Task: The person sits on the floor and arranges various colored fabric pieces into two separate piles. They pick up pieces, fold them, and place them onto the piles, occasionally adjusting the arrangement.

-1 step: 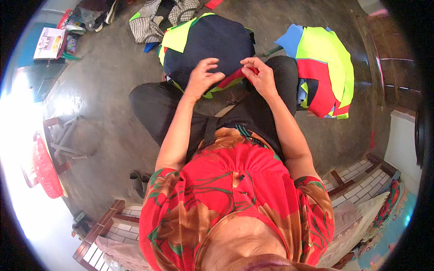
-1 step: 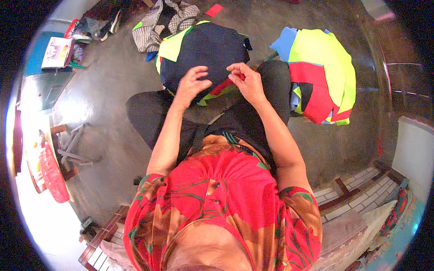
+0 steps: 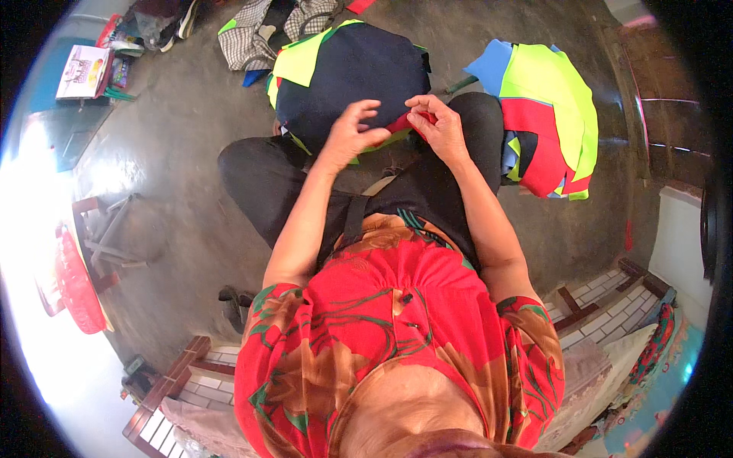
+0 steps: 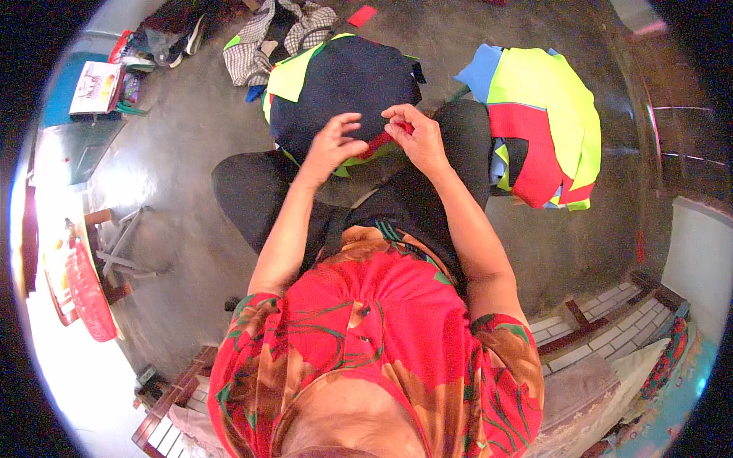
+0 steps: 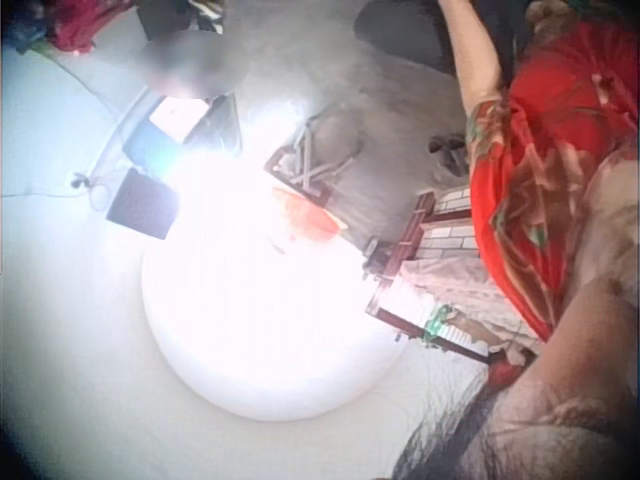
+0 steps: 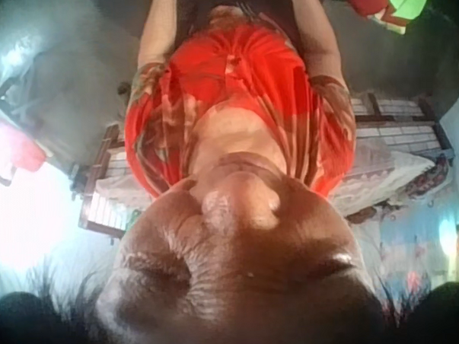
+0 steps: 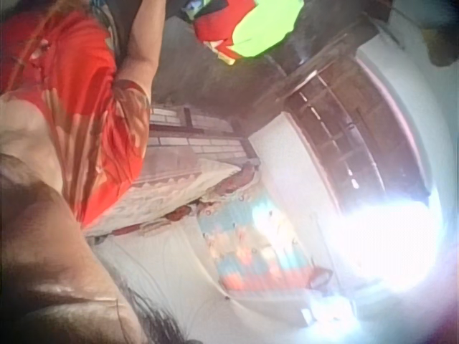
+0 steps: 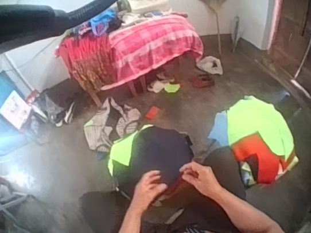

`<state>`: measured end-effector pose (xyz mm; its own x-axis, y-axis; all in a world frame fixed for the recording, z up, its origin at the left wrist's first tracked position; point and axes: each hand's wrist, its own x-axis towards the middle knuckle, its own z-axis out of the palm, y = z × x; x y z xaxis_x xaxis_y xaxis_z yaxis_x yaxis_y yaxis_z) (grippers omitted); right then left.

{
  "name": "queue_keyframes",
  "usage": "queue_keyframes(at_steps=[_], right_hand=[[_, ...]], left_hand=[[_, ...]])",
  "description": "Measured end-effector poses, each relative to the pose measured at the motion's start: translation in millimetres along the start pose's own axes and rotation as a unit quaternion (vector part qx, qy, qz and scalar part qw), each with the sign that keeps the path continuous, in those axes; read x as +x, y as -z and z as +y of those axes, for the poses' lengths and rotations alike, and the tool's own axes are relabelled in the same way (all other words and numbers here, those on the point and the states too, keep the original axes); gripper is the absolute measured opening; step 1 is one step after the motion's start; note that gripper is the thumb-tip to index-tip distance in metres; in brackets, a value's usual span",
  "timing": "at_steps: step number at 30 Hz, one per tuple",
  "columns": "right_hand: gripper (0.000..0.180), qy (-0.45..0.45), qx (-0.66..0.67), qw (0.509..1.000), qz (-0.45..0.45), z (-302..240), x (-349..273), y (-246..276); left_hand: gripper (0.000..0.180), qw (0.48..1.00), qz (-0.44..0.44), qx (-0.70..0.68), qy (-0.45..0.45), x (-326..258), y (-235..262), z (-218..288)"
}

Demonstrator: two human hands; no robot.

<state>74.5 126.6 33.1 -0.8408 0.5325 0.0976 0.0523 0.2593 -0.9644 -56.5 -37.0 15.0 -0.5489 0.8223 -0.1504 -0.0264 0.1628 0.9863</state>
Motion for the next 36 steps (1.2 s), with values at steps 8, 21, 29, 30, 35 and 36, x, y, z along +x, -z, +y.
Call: queue_keyframes(at_steps=[8, 21, 29, 30, 35, 36], right_hand=[[0.022, -0.057, 0.180, 0.980, -0.063, -7.9, 0.3, 8.7], [0.016, -0.107, 0.221, 0.969, 0.005, 0.2, 5.2, 9.2], [0.015, -0.119, 0.150, 0.981, -0.011, -3.2, 5.1, 5.0], [0.015, -0.119, 0.147, 0.982, -0.013, -1.2, 5.4, 5.3], [0.014, -0.120, 0.148, 0.982, -0.021, -1.4, 6.1, 6.6], [0.013, -0.117, 0.150, 0.982, -0.021, 2.1, 5.4, 5.6]], left_hand=[[0.043, 0.985, -0.140, -0.080, 0.055, 0.4, -38.8, 13.9], [0.017, 0.957, 0.073, -0.280, 0.030, -24.3, 15.8, 20.3], [0.033, 0.921, 0.273, -0.270, -0.064, -21.1, 88.2, 5.7], [0.040, 0.921, 0.275, -0.275, -0.041, -21.7, 91.7, 6.8], [0.055, 0.936, 0.238, -0.255, -0.054, 1.7, 93.8, 18.6], [0.058, 0.940, 0.228, -0.249, -0.054, 8.9, 92.4, 20.4]])
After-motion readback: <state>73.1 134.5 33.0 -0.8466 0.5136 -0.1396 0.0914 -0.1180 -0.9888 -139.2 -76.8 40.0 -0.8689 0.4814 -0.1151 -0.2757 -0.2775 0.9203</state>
